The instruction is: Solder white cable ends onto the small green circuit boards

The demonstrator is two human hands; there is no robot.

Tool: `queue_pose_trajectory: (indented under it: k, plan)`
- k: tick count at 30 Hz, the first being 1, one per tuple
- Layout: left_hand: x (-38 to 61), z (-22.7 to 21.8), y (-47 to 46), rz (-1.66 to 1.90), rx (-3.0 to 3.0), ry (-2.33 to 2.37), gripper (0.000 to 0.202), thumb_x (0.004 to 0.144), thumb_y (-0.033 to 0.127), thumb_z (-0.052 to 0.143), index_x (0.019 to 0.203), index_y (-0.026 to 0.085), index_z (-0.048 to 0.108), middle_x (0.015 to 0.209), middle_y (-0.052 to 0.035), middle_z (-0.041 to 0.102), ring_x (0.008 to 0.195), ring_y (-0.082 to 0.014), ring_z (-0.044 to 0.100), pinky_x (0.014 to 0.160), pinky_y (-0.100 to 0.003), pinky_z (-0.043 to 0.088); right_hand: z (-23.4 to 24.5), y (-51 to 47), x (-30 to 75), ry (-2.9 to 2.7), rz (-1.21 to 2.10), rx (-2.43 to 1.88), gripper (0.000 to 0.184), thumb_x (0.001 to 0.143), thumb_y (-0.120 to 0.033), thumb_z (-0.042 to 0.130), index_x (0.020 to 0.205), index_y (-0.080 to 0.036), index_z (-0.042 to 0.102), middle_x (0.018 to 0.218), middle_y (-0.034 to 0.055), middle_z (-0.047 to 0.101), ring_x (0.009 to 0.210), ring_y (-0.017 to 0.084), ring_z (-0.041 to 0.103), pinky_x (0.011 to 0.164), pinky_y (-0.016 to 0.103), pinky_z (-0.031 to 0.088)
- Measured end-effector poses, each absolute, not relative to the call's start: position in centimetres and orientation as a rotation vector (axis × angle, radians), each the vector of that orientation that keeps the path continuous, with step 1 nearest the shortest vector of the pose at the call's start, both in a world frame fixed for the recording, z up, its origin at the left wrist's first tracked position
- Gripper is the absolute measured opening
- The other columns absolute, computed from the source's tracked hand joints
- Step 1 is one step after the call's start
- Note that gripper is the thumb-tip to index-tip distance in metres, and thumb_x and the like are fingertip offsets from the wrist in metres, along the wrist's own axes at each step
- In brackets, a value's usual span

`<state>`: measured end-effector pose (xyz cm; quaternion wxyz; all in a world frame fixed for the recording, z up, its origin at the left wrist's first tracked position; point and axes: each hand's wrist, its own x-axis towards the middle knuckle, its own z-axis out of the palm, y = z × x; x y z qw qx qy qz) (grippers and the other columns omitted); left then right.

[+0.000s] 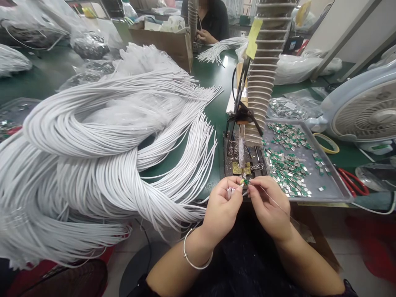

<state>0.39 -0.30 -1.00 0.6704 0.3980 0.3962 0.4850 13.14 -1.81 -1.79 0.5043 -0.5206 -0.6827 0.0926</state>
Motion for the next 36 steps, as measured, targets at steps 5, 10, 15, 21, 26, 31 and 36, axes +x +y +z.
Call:
queue_pose_trajectory:
  k: [5,10,15,21,26,31,36]
  plan:
    - [0.4,-0.8,-0.3,1.084,0.890,0.931,0.016,0.079,0.025,0.058,0.067,0.018,0.050,0.095,-0.0050,0.058,0.065,-0.0087,0.047,0.057,-0.022,0.036,-1.5,-1.7,13.1,-1.683,0.150,-1.228,0.018,0.082,-0.006,0.054,0.094,-0.020,0.058,0.080,0.0018,0.062,0.074,0.013,0.061,0.064,0.026,0.053]
    - [0.5,-0.7,-0.3,1.077,0.841,0.969,0.015,0.076,0.024,0.061,0.068,0.018,0.050,0.096,-0.0052,0.059,0.067,-0.0094,0.050,0.056,-0.021,0.037,-1.5,-1.9,13.2,-1.733,0.040,-1.214,0.023,0.085,-0.010,0.050,0.104,-0.019,0.059,0.086,0.0058,0.064,0.079,0.017,0.062,0.068,0.032,0.054]
    - [0.6,-0.5,-0.3,1.068,0.796,1.006,0.016,0.074,0.025,0.063,0.067,0.017,0.051,0.097,-0.0058,0.060,0.068,-0.0096,0.050,0.055,-0.020,0.037,-2.7,-2.6,13.1,-1.653,0.010,-1.188,0.036,0.089,-0.012,0.039,0.122,-0.017,0.052,0.101,0.0116,0.063,0.087,0.019,0.063,0.072,0.037,0.057]
    - [0.7,-0.2,-0.4,1.083,0.766,0.993,0.015,0.075,0.022,0.061,0.067,0.017,0.050,0.095,-0.0046,0.059,0.068,-0.0087,0.051,0.058,-0.020,0.039,-3.6,-2.8,12.4,-1.503,0.065,-1.126,0.026,0.091,-0.014,0.041,0.114,-0.020,0.052,0.095,0.0085,0.068,0.084,0.018,0.069,0.068,0.036,0.060]
    - [0.7,0.0,-0.3,1.082,0.754,0.998,0.015,0.073,0.023,0.064,0.067,0.017,0.051,0.094,-0.0053,0.061,0.070,-0.0101,0.053,0.057,-0.020,0.040,-3.0,-2.5,12.6,-1.574,-0.012,-1.115,0.022,0.087,-0.009,0.048,0.100,-0.021,0.061,0.090,0.0069,0.071,0.084,0.020,0.069,0.069,0.037,0.060]
    - [0.6,0.1,-0.3,1.073,0.734,0.980,0.017,0.073,0.025,0.064,0.068,0.018,0.050,0.096,-0.0057,0.060,0.072,-0.0101,0.053,0.058,-0.020,0.040,-2.6,-2.4,12.7,-1.601,-0.057,-1.152,0.022,0.085,-0.008,0.051,0.097,-0.021,0.063,0.089,0.0072,0.070,0.084,0.019,0.069,0.071,0.036,0.058]
    - [0.6,-0.1,-0.2,1.073,0.744,0.983,0.018,0.073,0.027,0.065,0.068,0.017,0.050,0.095,-0.0050,0.060,0.066,-0.0084,0.050,0.055,-0.019,0.039,-2.5,-2.3,12.5,-1.618,-0.074,-1.156,0.022,0.085,-0.008,0.051,0.098,-0.022,0.063,0.089,0.0070,0.069,0.082,0.019,0.068,0.069,0.036,0.058]
